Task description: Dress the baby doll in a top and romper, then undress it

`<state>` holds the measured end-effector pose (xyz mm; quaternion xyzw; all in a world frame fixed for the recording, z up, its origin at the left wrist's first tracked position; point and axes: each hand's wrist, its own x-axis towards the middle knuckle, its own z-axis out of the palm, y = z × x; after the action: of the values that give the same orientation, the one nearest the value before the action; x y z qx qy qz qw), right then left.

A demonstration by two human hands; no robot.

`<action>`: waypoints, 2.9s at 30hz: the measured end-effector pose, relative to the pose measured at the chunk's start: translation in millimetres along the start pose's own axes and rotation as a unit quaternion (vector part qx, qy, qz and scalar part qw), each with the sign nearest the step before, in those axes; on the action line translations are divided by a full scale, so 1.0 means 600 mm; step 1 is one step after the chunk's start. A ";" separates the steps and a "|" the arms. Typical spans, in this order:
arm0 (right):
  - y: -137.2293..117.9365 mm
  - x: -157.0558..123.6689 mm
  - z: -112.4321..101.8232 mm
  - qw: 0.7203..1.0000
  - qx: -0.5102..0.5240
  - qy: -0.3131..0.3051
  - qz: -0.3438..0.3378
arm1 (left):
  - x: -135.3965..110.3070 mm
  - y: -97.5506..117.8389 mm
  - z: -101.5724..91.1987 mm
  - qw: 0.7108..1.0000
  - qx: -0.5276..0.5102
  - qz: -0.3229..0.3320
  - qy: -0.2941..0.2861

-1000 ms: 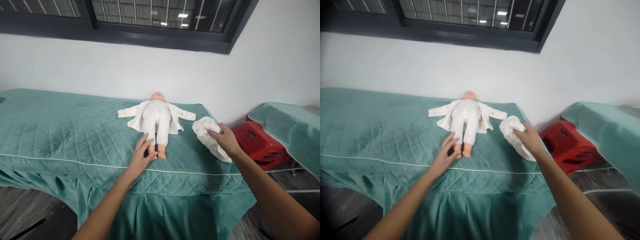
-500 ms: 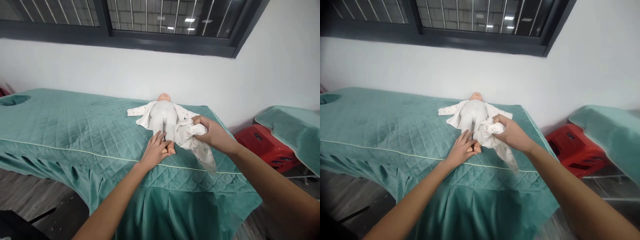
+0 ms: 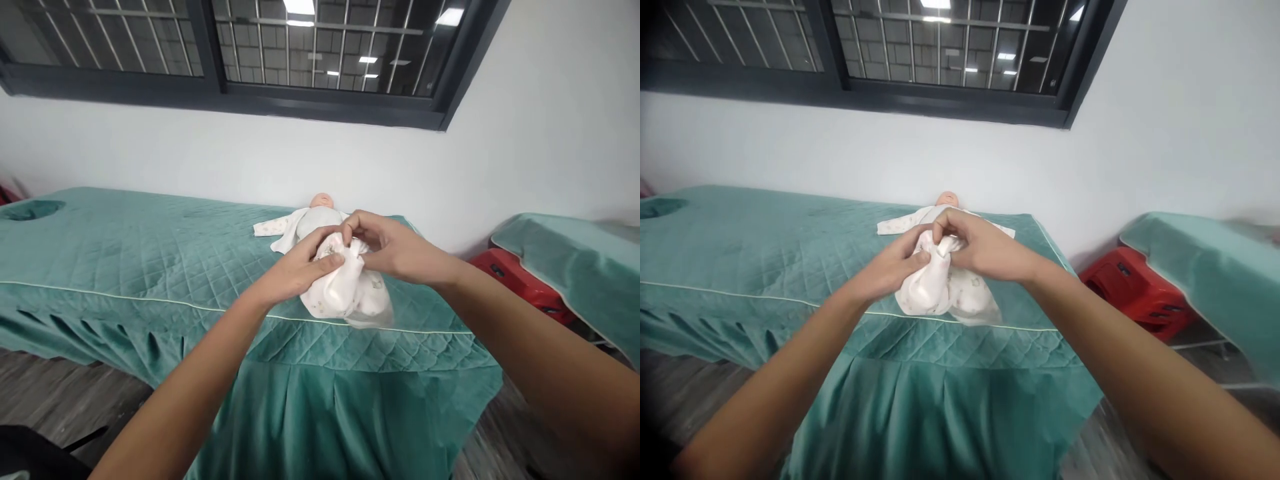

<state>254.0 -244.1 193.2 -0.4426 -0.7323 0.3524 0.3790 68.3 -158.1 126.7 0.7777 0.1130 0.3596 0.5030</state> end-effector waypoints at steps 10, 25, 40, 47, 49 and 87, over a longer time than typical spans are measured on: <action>-0.068 0.005 -0.017 0.997 0.004 -0.077 -0.006 | -0.002 0.099 -0.048 0.997 0.031 -0.030 0.058; -0.126 0.027 -0.044 0.977 -0.057 0.147 -0.146 | 0.029 0.203 -0.078 0.996 0.088 0.022 0.017; -0.084 0.000 -0.071 0.987 -0.018 0.121 -0.108 | 0.019 0.169 -0.079 0.989 0.107 -0.049 -0.090; -0.075 0.003 -0.074 0.994 -0.088 0.056 -0.045 | 0.023 0.154 -0.064 0.987 0.162 -0.010 0.005; -0.076 0.007 -0.056 0.991 -0.119 0.041 -0.038 | 0.028 0.164 -0.049 0.985 0.168 0.005 0.033; 0.068 0.027 0.029 0.984 0.130 -0.091 0.080 | -0.001 -0.043 -0.047 0.954 -0.230 -0.191 -0.011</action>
<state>249.1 -217.6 154.5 -0.4131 -0.6737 0.5126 0.3357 53.9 -126.2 110.7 0.6093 0.1678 0.2645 0.7285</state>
